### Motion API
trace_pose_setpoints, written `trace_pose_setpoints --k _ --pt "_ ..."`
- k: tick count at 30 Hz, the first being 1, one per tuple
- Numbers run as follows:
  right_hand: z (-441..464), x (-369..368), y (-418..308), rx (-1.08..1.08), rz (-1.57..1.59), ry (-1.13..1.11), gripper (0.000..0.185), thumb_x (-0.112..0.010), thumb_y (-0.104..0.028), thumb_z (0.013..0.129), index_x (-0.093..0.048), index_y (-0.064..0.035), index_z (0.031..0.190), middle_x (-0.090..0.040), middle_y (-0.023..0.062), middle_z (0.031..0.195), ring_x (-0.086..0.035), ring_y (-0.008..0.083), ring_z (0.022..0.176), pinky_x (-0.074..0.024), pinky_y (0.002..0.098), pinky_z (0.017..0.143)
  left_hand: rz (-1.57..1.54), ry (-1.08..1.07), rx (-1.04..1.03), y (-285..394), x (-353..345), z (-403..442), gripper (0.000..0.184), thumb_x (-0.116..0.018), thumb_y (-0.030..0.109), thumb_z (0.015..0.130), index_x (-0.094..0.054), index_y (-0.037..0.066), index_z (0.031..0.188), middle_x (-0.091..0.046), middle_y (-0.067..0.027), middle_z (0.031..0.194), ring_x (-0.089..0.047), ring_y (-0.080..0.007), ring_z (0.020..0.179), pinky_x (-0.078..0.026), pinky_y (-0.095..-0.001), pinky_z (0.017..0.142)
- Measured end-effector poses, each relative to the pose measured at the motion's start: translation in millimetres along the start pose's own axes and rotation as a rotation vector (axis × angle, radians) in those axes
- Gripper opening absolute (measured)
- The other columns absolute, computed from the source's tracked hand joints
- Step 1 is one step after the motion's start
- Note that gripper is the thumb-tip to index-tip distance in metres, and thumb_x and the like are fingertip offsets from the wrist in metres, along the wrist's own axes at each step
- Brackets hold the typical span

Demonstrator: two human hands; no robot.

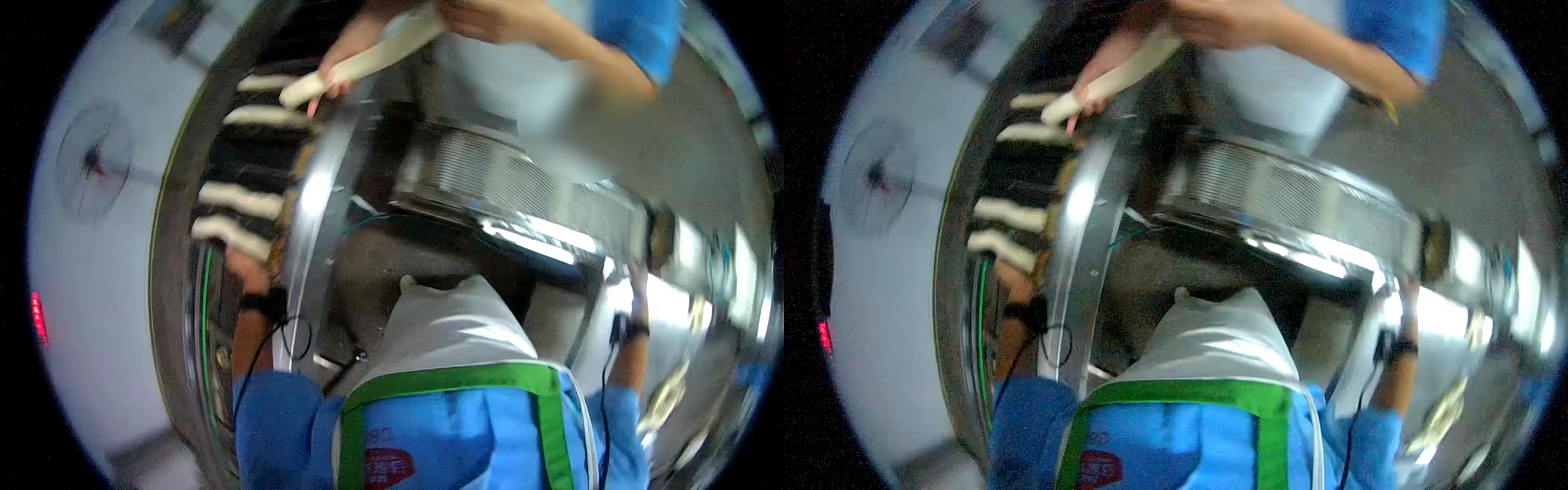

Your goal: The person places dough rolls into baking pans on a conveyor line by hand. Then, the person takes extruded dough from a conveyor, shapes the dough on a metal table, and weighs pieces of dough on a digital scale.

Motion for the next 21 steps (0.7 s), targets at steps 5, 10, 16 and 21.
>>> trace_pose_setpoints --k 5,10,16,21 --pt "-57.1 -21.2 -11.3 -0.149 0.008 -0.11 0.032 -0.051 -0.028 0.071 -0.05 -0.0057 0.094 -0.053 0.0096 0.081 -0.05 0.0184 0.07 -0.039 0.0291 0.057 -0.105 0.144 0.133 -19.6 114.8 -6.2 0.063 -0.04 0.039 0.074 -0.025 -0.004 0.117 -0.035 -0.0212 0.113 -0.043 -0.0312 0.095 -0.035 -0.0376 0.08" --pt "-46.1 -13.2 -11.2 -0.217 -0.052 -0.144 0.03 -0.05 -0.028 0.072 -0.05 -0.0068 0.093 -0.053 0.0075 0.077 -0.049 0.0156 0.064 -0.0378 0.0277 0.052 -0.108 0.121 0.106 -42.4 114.6 -13.4 0.066 -0.04 0.038 0.075 -0.017 -0.002 0.121 -0.03 -0.0186 0.118 -0.043 -0.0295 0.096 -0.036 -0.0369 0.079" --pt "-36.9 -15.0 -25.2 -0.242 -0.125 -0.167 0.027 -0.048 -0.028 0.073 -0.05 -0.0083 0.092 -0.053 0.0049 0.073 -0.048 0.0122 0.057 -0.0364 0.0261 0.046 0.008 0.171 0.043 -57.5 126.8 -7.9 0.063 -0.041 0.038 0.074 -0.021 0.001 0.121 -0.032 -0.0166 0.117 -0.044 -0.0298 0.095 -0.034 -0.035 0.08" --pt "-14.2 -15.9 0.9 -0.195 -0.138 -0.162 0.023 -0.045 -0.03 0.072 -0.05 -0.013 0.087 -0.048 0.0012 0.071 -0.046 0.0121 0.053 -0.0338 0.0259 0.044 0.719 0.299 -0.589 -8.6 122.4 -27.8 0.042 -0.044 0.023 0.071 -0.039 0.01 0.111 -0.045 -0.012 0.106 -0.046 -0.0282 0.092 -0.034 -0.033 0.079"
Point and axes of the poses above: each hand's wrist, its own z-axis towards the middle knuckle, its own x-axis out of the back of the hand, y = z × x, the point moved 3 cm from there along z, towards the middle knuckle
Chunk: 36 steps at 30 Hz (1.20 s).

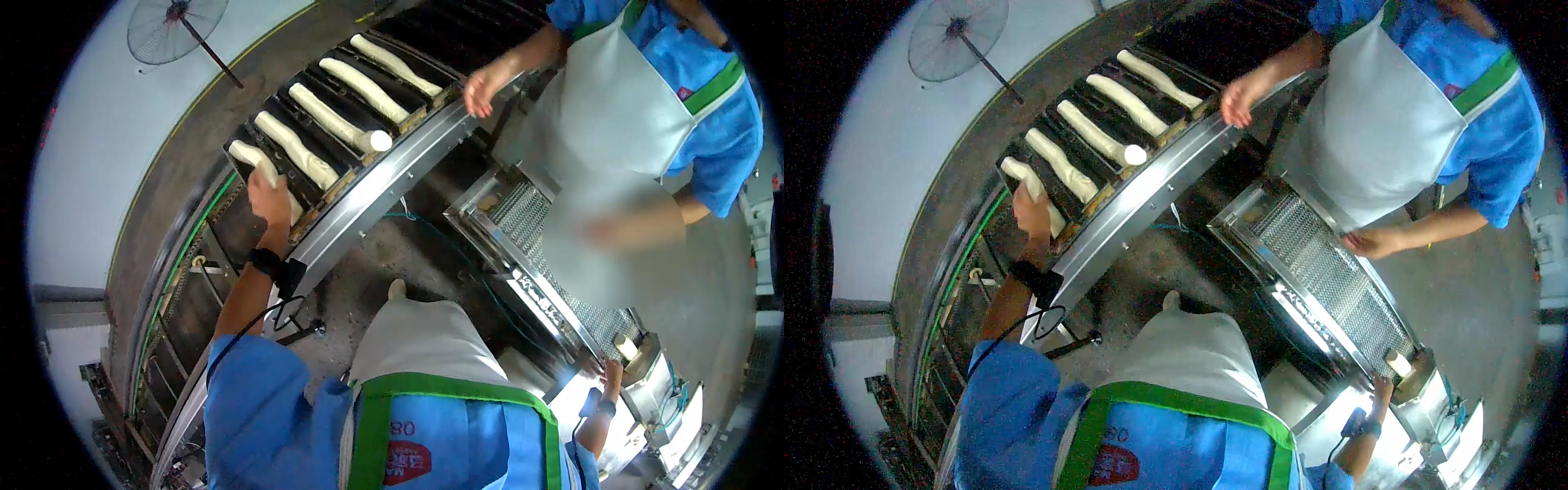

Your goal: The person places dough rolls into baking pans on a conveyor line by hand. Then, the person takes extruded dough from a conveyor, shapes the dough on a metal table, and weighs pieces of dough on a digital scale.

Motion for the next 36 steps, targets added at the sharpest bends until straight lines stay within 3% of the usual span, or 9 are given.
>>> trace_pose_setpoints --k 1,3,11,18,24,28,30,32,36 --pt "-1.2 1.3 0.3 -0.044 -0.006 -0.07 0.023 -0.045 -0.03 0.072 -0.051 -0.0132 0.086 -0.047 0.0008 0.071 -0.046 0.0123 0.051 -0.0337 0.0262 0.045 -0.192 -0.009 -0.441 28.8 16.8 -0.8 0.035 -0.045 0.017 0.07 -0.046 0.012 0.105 -0.05 -0.0105 0.1 -0.046 -0.0269 0.09 -0.035 -0.0326 0.078" --pt "-23.4 0.5 -11.9 -0.058 0.001 -0.07 0.023 -0.045 -0.031 0.072 -0.051 -0.0132 0.086 -0.047 0.0007 0.071 -0.046 0.0123 0.052 -0.0339 0.0263 0.045 -0.253 -0.239 -0.717 69.6 11.2 9.4 0.025 -0.046 0.006 0.065 -0.058 0.015 0.085 -0.056 -0.0054 0.082 -0.049 -0.023 0.082 -0.037 -0.0316 0.074" --pt "-56.7 -2.7 -45.5 -0.056 0.043 -0.103 0.036 -0.049 -0.03 0.072 -0.044 -0.0078 0.1 -0.05 0.0046 0.083 -0.047 0.014 0.063 -0.0377 0.0272 0.049 0.658 -1.064 -0.926 99.6 -48.4 39.9 0.036 -0.055 0.014 0.066 -0.052 0.026 0.1 -0.047 -0.0077 0.102 -0.037 -0.0263 0.1 -0.027 -0.0427 0.08" --pt "-22.4 -0.5 -40.5 -0.132 0.161 -0.245 0.029 -0.043 -0.031 0.075 -0.044 -0.0128 0.098 -0.051 0.0007 0.077 -0.048 0.0121 0.058 -0.0372 0.0245 0.044 0.711 -1.058 -1.013 97.7 -36.9 44.4 0.045 -0.069 0.027 0.053 -0.05 0.027 0.093 -0.047 -0.0061 0.091 -0.039 -0.0259 0.093 -0.031 -0.0379 0.075" --pt "-3.8 -22.2 -78.6 -0.043 0.021 -0.321 0.031 -0.045 -0.03 0.074 -0.044 -0.0136 0.101 -0.051 0.0002 0.073 -0.049 0.0114 0.059 -0.0404 0.0262 0.046 0.617 -0.595 -1.027 69.8 -7.1 46.2 0.025 -0.058 0.013 0.061 -0.055 0.019 0.085 -0.049 -0.0066 0.081 -0.045 -0.021 0.084 -0.034 -0.0335 0.069" --pt "-30.1 -26.2 -121.5 0.036 0.1 -0.197 0.022 -0.047 -0.025 0.074 -0.047 -0.0099 0.09 -0.048 0.0003 0.064 -0.044 0.0093 0.05 -0.0361 0.0214 0.039 0.432 -0.815 -0.922 41.8 6.7 30.1 0.035 -0.047 0.001 0.063 -0.056 0.019 0.092 -0.046 -0.0091 0.093 -0.044 -0.0279 0.087 -0.036 -0.0375 0.071" --pt "-27.3 -23.6 -129.5 0.063 0.021 -0.241 0.027 -0.047 -0.029 0.074 -0.046 -0.0088 0.092 -0.048 -0.0006 0.068 -0.044 0.0085 0.052 -0.0366 0.0209 0.041 0.195 -0.665 -1.209 25.3 14.4 8.7 0.039 -0.044 -0.001 0.061 -0.056 0.019 0.093 -0.047 -0.0094 0.098 -0.043 -0.029 0.092 -0.037 -0.0381 0.071" --pt "-25.6 -25.5 -122.9 0.055 0.032 -0.29 0.029 -0.047 -0.031 0.074 -0.046 -0.0103 0.094 -0.049 -0.0008 0.071 -0.046 0.0098 0.057 -0.0377 0.0226 0.044 -0.095 -1.062 -1.098 17.8 10.4 -3.2 0.042 -0.042 -0.004 0.059 -0.057 0.017 0.092 -0.049 -0.0069 0.099 -0.043 -0.0268 0.093 -0.037 -0.0371 0.073" --pt "1.4 -41.7 -114.3 0.094 0.167 -0.243 0.02 -0.049 -0.025 0.074 -0.047 -0.0102 0.088 -0.048 0.0012 0.068 -0.046 0.0112 0.054 -0.0381 0.0239 0.043 -0.333 -1.345 -0.88 54.2 53.5 -0.7 0.025 -0.038 0.007 0.068 -0.057 0.008 0.084 -0.056 -0.009 0.087 -0.052 -0.026 0.079 -0.04 -0.0339 0.068"
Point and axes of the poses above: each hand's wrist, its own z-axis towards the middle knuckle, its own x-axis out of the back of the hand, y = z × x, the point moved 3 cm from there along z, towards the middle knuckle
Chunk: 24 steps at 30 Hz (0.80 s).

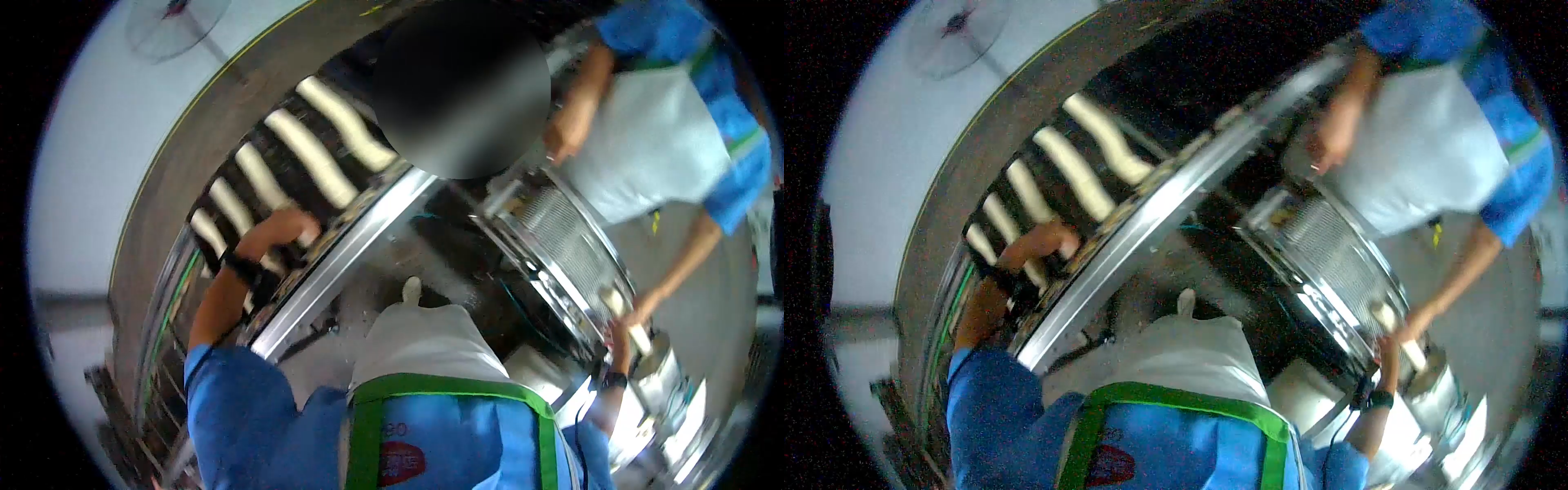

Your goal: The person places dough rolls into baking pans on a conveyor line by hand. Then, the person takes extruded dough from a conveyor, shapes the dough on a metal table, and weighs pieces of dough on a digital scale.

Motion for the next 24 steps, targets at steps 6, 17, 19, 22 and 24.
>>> trace_pose_setpoints --k 6,17,19,22,24 --pt "-23.0 -3.6 -13.3 0.008 -0.189 0.176 0.031 -0.053 -0.029 0.069 -0.051 -0.0074 0.091 -0.051 0.0035 0.072 -0.047 0.0123 0.06 -0.0405 0.0278 0.049 0.242 0.153 0.637 -53.4 40.7 -13.2 0.017 -0.04 0.011 0.07 -0.054 0.002 0.068 -0.055 -0.0122 0.068 -0.052 -0.0263 0.067 -0.039 -0.0326 0.059" --pt "-30.7 47.2 83.5 0.098 -0.302 0.374 0.04 -0.055 -0.031 0.069 -0.051 0.0012 0.092 -0.054 0.0138 0.08 -0.051 0.0203 0.063 -0.0431 0.0287 0.048 0.576 0.424 0.246 -23.3 31.7 188.8 0.046 -0.041 0.021 0.078 -0.029 0.003 0.118 -0.025 -0.0147 0.123 -0.021 -0.0285 0.115 -0.018 -0.0347 0.093" --pt "-38.0 50.8 92.1 0.033 -0.223 0.372 0.039 -0.055 -0.031 0.07 -0.051 0.0008 0.092 -0.055 0.0134 0.078 -0.052 0.0205 0.063 -0.0432 0.0286 0.048 0.636 0.454 0.267 -21.8 18.4 224.4 0.048 -0.039 0.025 0.079 -0.027 0.002 0.119 -0.024 -0.0157 0.124 -0.02 -0.0304 0.115 -0.015 -0.0347 0.095" --pt "-27.1 51.9 108.7 0.036 -0.145 0.423 0.037 -0.054 -0.031 0.07 -0.052 -0.0003 0.091 -0.055 0.0126 0.075 -0.051 0.0207 0.062 -0.0426 0.0286 0.048 0.637 0.442 0.214 -56.2 15.5 250.9 0.049 -0.039 0.027 0.079 -0.027 0.0 0.118 -0.023 -0.0161 0.125 -0.02 -0.0312 0.115 -0.017 -0.0352 0.094" --pt "-14.7 55.3 123.6 0.182 -0.344 0.47 0.035 -0.054 -0.029 0.07 -0.052 -0.001 0.091 -0.055 0.0113 0.073 -0.051 0.0191 0.061 -0.0418 0.0284 0.05 0.647 0.382 0.24 -84.5 12.3 256.1 0.051 -0.039 0.029 0.078 -0.026 0.002 0.119 -0.024 -0.0165 0.124 -0.022 -0.0317 0.113 -0.019 -0.0357 0.093"
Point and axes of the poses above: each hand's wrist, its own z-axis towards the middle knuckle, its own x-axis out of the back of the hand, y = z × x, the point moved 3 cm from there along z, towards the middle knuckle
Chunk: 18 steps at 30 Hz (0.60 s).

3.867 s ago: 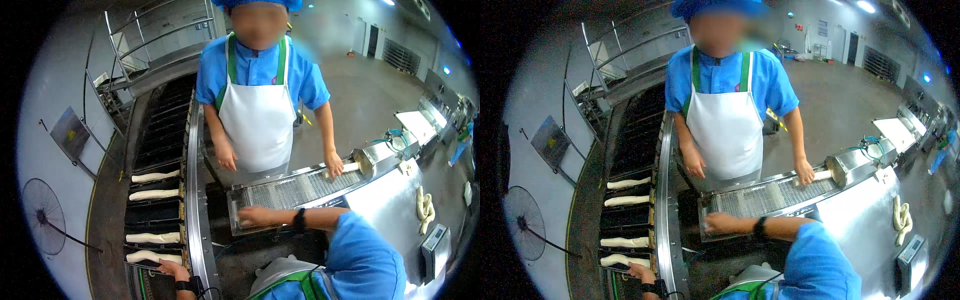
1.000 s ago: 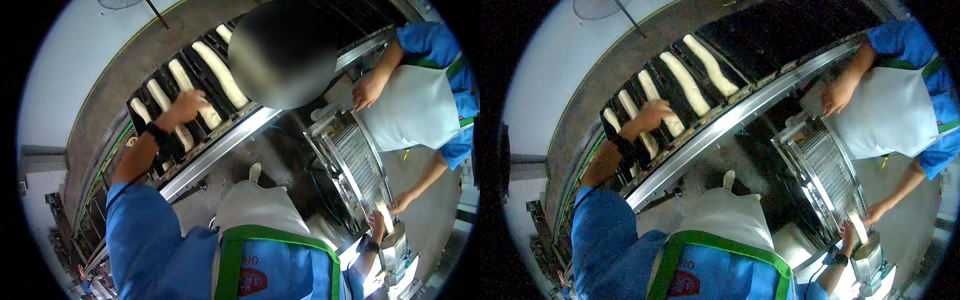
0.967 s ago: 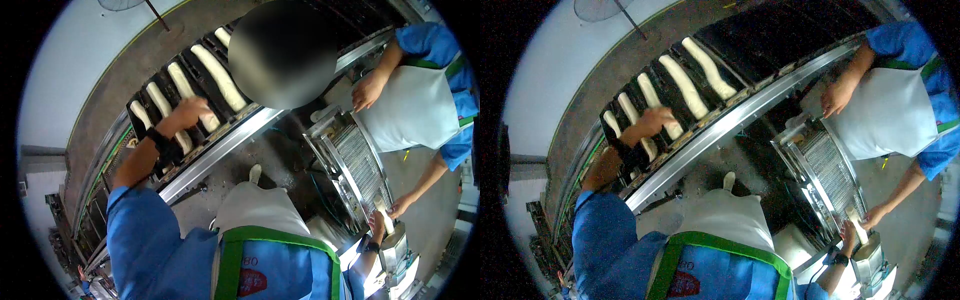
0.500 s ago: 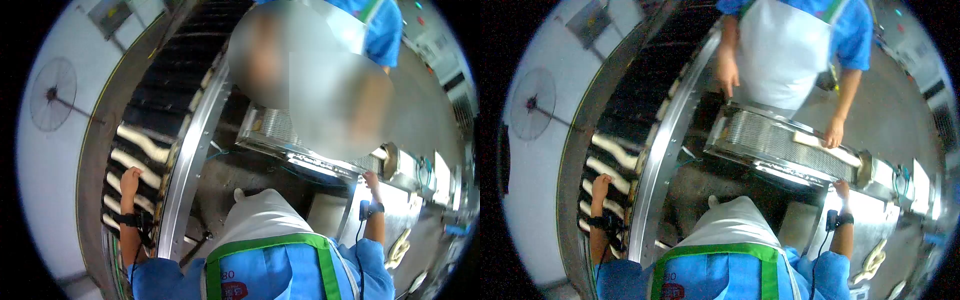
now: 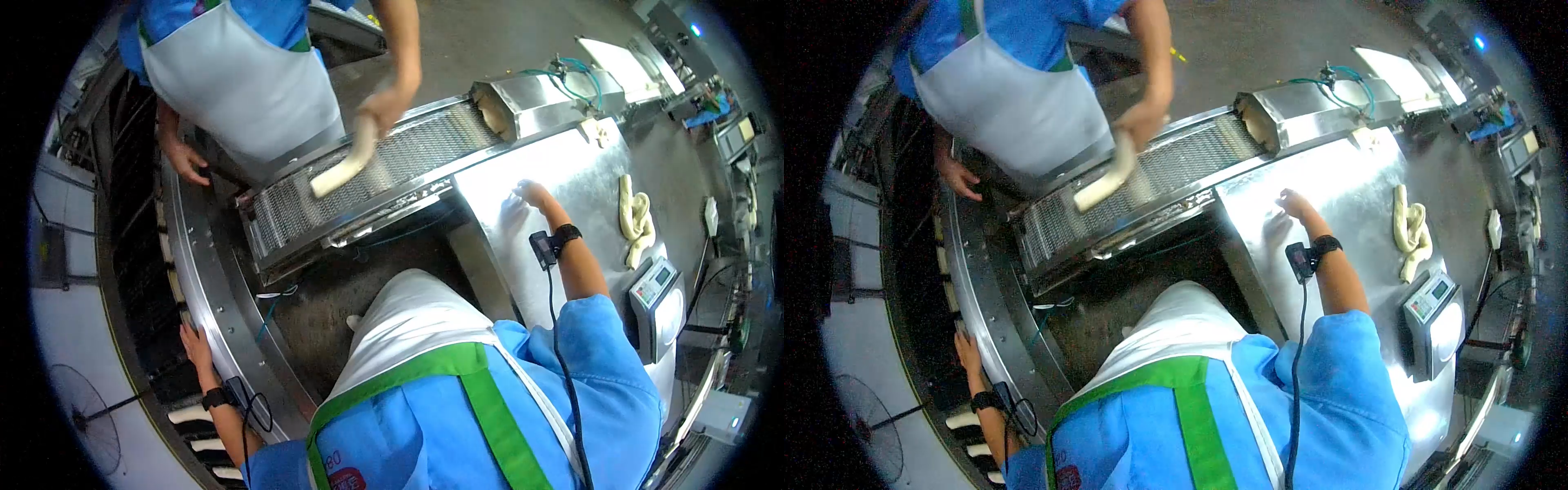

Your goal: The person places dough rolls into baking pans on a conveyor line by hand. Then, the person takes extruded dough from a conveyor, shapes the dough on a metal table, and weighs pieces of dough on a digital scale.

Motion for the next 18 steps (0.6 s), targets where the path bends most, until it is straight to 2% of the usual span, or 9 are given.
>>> trace_pose_setpoints --k 1,3,4,10,11,12,13,15,18 --pt "-4.4 7.3 -6.7 -0.01 0.002 0.007 0.035 -0.054 -0.029 0.07 -0.052 -0.001 0.091 -0.055 0.0113 0.073 -0.051 0.0191 0.061 -0.0418 0.0284 0.05 0.022 -0.062 0.015 -5.8 -7.2 1.7 0.052 -0.04 0.03 0.078 -0.025 0.003 0.12 -0.024 -0.0168 0.123 -0.024 -0.0323 0.112 -0.02 -0.0362 0.092" --pt "-20.1 27.6 -38.3 -0.279 0.31 -0.072 0.033 -0.054 -0.028 0.071 -0.052 -0.0005 0.089 -0.055 0.0104 0.071 -0.051 0.0171 0.06 -0.0414 0.0282 0.051 0.008 -0.079 0.09 7.6 8.3 -20.6 0.054 -0.042 0.029 0.077 -0.023 0.007 0.122 -0.026 -0.0176 0.122 -0.028 -0.0329 0.11 -0.023 -0.0369 0.09" --pt "-18.4 26.8 -37.6 -0.284 0.309 -0.072 0.033 -0.054 -0.028 0.071 -0.052 -0.0005 0.089 -0.055 0.0104 0.071 -0.051 0.0171 0.06 -0.0414 0.0282 0.051 -0.004 -0.097 0.177 12.9 17.0 -35.7 0.056 -0.044 0.028 0.076 -0.02 0.01 0.123 -0.027 -0.0183 0.121 -0.031 -0.0335 0.107 -0.026 -0.0375 0.088" --pt "34.1 16.0 -34.0 -0.063 0.196 0.218 0.027 -0.053 -0.023 0.071 -0.054 -0.0005 0.086 -0.055 0.0092 0.068 -0.05 0.0151 0.057 -0.0404 0.0266 0.05 -0.211 0.01 0.143 22.0 38.9 -90.9 0.066 -0.052 0.02 0.07 -0.016 0.015 0.125 -0.031 -0.0206 0.116 -0.035 -0.0357 0.102 -0.029 -0.0387 0.084" --pt "37.3 22.5 -56.1 -0.106 0.295 0.196 0.023 -0.053 -0.021 0.071 -0.053 -0.0012 0.083 -0.054 0.0078 0.066 -0.05 0.0139 0.057 -0.0398 0.0256 0.047 -0.21 0.033 0.105 9.8 39.4 -109.2 0.067 -0.053 0.018 0.07 -0.015 0.012 0.125 -0.031 -0.0204 0.118 -0.032 -0.0352 0.105 -0.026 -0.0372 0.087" --pt "66.4 -3.5 -19.9 -0.093 0.273 0.224 0.02 -0.052 -0.021 0.072 -0.052 -0.003 0.08 -0.053 0.0056 0.066 -0.049 0.0123 0.056 -0.0387 0.0244 0.043 -0.132 0.11 -0.032 1.1 32.2 -124.8 0.068 -0.053 0.016 0.069 -0.015 0.008 0.125 -0.029 -0.0191 0.121 -0.03 -0.0335 0.108 -0.024 -0.0353 0.089" --pt "67.9 -5.3 -16.2 -0.171 0.285 0.226 0.018 -0.052 -0.021 0.072 -0.05 -0.0043 0.079 -0.052 0.0049 0.068 -0.049 0.0117 0.055 -0.0391 0.0235 0.042 -0.212 0.021 0.027 21.7 46.8 -130.6 0.068 -0.054 0.013 0.068 -0.015 0.004 0.124 -0.026 -0.0181 0.123 -0.03 -0.0321 0.109 -0.024 -0.0347 0.089" --pt "79.9 -12.2 -38.5 -0.046 0.078 0.198 0.02 -0.051 -0.022 0.073 -0.049 -0.0054 0.084 -0.053 0.0066 0.069 -0.05 0.0145 0.058 -0.0404 0.0257 0.046 -0.143 0.073 0.021 -10.3 29.4 -154.0 0.068 -0.056 0.011 0.067 -0.017 0.004 0.123 -0.032 -0.0195 0.118 -0.032 -0.0319 0.107 -0.025 -0.0348 0.089" --pt "78.4 -14.2 -63.1 0.061 -0.342 0.147 0.024 -0.049 -0.024 0.074 -0.048 -0.0069 0.09 -0.054 0.0091 0.07 -0.052 0.0186 0.061 -0.0423 0.0288 0.051 -0.225 0.019 0.195 9.1 74.9 -194.5 0.066 -0.055 0.012 0.068 -0.018 0.003 0.123 -0.036 -0.0209 0.113 -0.036 -0.0333 0.102 -0.028 -0.037 0.086"
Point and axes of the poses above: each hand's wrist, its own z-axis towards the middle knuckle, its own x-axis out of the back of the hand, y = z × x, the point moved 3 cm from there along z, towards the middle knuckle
